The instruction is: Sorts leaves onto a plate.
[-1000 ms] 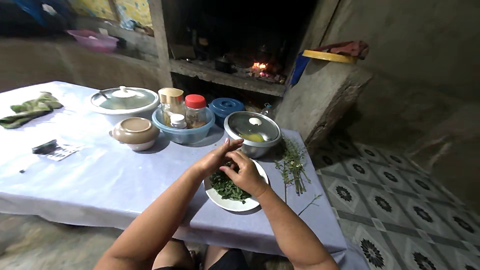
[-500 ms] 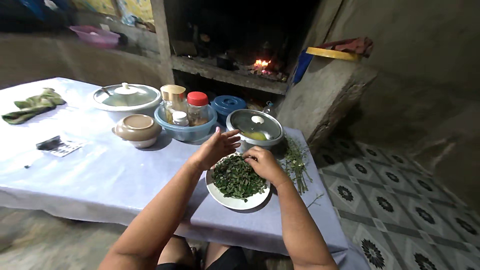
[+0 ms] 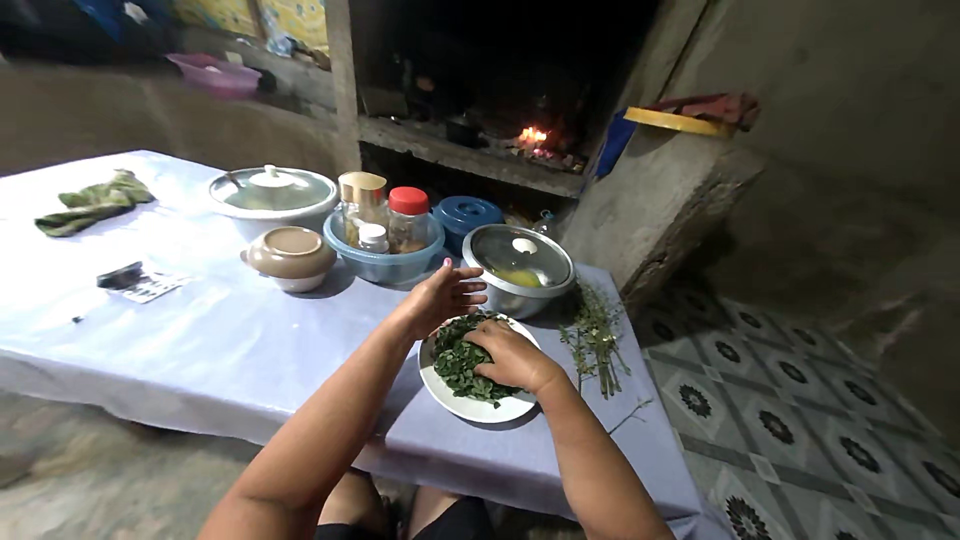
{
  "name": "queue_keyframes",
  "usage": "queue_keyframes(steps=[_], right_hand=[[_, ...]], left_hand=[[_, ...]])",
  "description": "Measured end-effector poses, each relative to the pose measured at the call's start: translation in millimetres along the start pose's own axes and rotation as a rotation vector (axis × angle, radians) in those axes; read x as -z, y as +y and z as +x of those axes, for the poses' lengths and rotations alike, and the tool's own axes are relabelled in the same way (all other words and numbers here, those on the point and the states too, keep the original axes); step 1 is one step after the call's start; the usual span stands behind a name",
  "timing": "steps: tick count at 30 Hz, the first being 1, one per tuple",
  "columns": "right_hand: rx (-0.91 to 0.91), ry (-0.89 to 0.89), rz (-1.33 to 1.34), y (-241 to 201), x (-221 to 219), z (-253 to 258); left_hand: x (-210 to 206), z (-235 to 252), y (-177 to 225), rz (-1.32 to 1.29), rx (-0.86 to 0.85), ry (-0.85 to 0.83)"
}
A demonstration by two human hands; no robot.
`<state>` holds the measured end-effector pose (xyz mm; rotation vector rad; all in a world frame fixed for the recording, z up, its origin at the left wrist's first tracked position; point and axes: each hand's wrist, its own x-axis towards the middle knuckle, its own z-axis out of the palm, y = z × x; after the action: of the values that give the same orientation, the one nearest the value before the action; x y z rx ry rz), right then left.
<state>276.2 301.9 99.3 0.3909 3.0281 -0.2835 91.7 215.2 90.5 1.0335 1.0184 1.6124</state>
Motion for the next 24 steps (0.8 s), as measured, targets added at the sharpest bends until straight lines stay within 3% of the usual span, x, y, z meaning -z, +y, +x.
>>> queue_keyframes(steps=[9, 19, 24], right_hand=[[-0.073, 0.017, 0.119, 13, 14, -3], [-0.062, 0.288, 0.576, 24, 25, -13], [-0.163, 0.282, 0.524, 31, 31, -16]], left_hand=[[-4, -4, 5, 0.053, 0.024, 0.025], [-2, -3, 4, 0.070, 0.019, 0.024], [-2, -5, 7, 0.075, 0.014, 0.041]])
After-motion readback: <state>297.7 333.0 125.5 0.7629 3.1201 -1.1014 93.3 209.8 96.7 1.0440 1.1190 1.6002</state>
